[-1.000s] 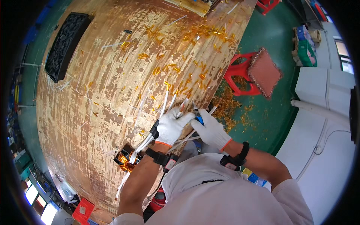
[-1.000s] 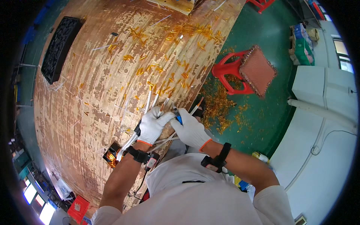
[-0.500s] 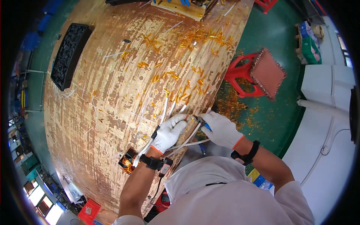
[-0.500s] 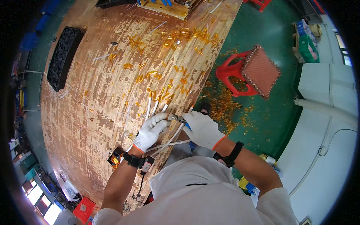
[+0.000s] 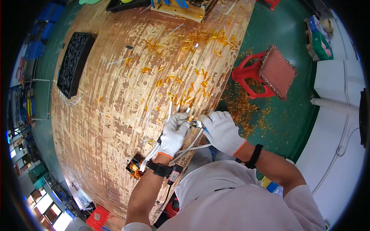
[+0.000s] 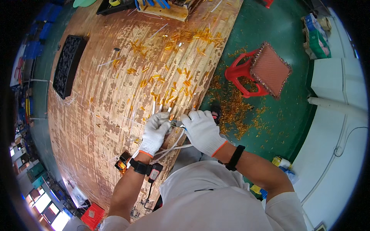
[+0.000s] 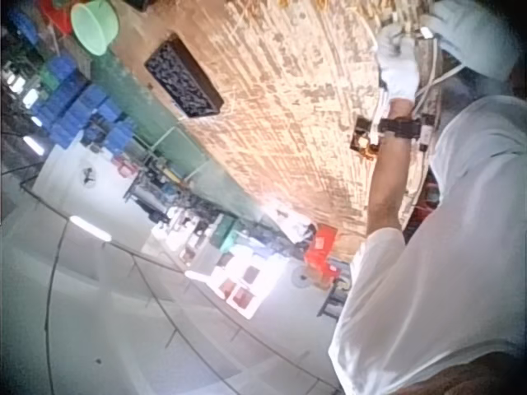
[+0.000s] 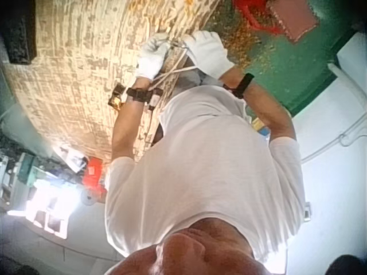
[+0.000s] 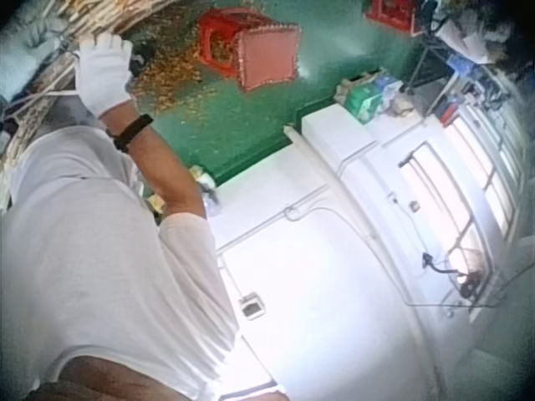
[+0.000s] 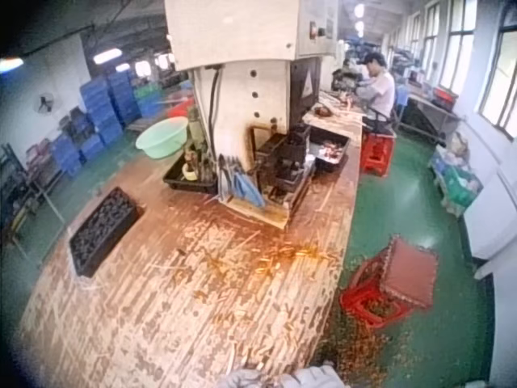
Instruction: Crimping copper terminals onto the ends of large electrical cables using a machine.
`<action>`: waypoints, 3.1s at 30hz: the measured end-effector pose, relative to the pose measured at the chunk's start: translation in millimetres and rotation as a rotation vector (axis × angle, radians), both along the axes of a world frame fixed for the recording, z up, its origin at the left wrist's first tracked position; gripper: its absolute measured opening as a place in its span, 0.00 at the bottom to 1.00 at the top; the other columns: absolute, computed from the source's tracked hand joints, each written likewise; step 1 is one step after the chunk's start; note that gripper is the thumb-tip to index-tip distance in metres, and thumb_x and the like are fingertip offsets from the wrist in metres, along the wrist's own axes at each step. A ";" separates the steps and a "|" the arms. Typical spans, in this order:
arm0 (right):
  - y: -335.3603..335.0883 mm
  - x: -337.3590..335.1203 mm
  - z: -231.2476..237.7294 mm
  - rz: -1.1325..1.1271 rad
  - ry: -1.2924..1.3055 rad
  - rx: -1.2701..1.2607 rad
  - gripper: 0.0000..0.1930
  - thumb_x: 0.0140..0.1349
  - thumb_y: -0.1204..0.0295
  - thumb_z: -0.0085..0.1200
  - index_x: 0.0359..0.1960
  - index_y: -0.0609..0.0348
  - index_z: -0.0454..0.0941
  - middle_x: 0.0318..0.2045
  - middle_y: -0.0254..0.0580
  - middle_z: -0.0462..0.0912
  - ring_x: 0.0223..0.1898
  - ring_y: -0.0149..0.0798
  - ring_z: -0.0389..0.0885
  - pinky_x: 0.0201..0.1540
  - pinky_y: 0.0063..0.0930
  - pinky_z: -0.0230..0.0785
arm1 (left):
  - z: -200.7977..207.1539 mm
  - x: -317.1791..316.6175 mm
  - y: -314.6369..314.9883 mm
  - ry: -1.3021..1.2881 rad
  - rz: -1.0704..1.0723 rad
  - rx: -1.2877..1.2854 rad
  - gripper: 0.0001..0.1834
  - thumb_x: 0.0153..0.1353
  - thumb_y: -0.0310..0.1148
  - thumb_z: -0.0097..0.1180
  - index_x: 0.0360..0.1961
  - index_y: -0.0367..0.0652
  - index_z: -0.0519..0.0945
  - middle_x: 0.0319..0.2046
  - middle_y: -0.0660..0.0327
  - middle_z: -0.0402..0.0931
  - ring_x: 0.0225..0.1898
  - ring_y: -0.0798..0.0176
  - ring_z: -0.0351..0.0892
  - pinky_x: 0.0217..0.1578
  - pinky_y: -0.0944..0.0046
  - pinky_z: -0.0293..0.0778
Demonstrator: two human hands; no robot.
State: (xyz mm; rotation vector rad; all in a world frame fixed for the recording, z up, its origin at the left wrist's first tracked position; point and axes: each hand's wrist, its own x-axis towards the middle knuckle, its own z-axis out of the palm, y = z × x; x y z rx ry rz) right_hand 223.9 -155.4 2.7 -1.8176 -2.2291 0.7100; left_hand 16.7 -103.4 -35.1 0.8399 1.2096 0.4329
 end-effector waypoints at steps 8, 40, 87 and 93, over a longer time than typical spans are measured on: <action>1.7 -5.5 -6.9 -0.029 -0.113 0.070 0.24 0.61 0.65 0.60 0.60 0.55 0.75 0.42 0.42 0.77 0.48 0.47 0.77 0.52 0.47 0.65 | -4.6 9.7 -17.8 0.224 0.003 0.358 0.16 0.66 0.21 0.60 0.55 0.33 0.75 0.39 0.57 0.81 0.38 0.66 0.81 0.43 0.64 0.79; 2.7 0.9 24.1 -0.194 0.389 -0.317 0.17 0.69 0.57 0.54 0.50 0.55 0.77 0.40 0.52 0.83 0.42 0.57 0.85 0.43 0.51 0.76 | -19.3 9.9 -16.5 0.195 0.029 0.408 0.14 0.66 0.21 0.59 0.52 0.33 0.76 0.39 0.56 0.81 0.42 0.65 0.82 0.47 0.65 0.79; 0.0 24.2 -8.3 -0.127 0.223 -0.363 0.22 0.70 0.55 0.56 0.60 0.52 0.76 0.48 0.53 0.82 0.49 0.57 0.83 0.50 0.48 0.77 | 12.8 21.2 5.9 0.308 -0.460 0.268 0.15 0.76 0.37 0.53 0.51 0.35 0.81 0.36 0.56 0.84 0.39 0.66 0.82 0.45 0.64 0.77; 4.0 25.2 3.5 -0.210 0.315 -0.614 0.22 0.69 0.55 0.57 0.58 0.54 0.77 0.45 0.55 0.83 0.47 0.56 0.84 0.49 0.46 0.77 | 12.1 21.7 2.4 0.255 -0.448 0.237 0.14 0.76 0.36 0.52 0.50 0.36 0.82 0.34 0.58 0.83 0.37 0.68 0.79 0.43 0.66 0.76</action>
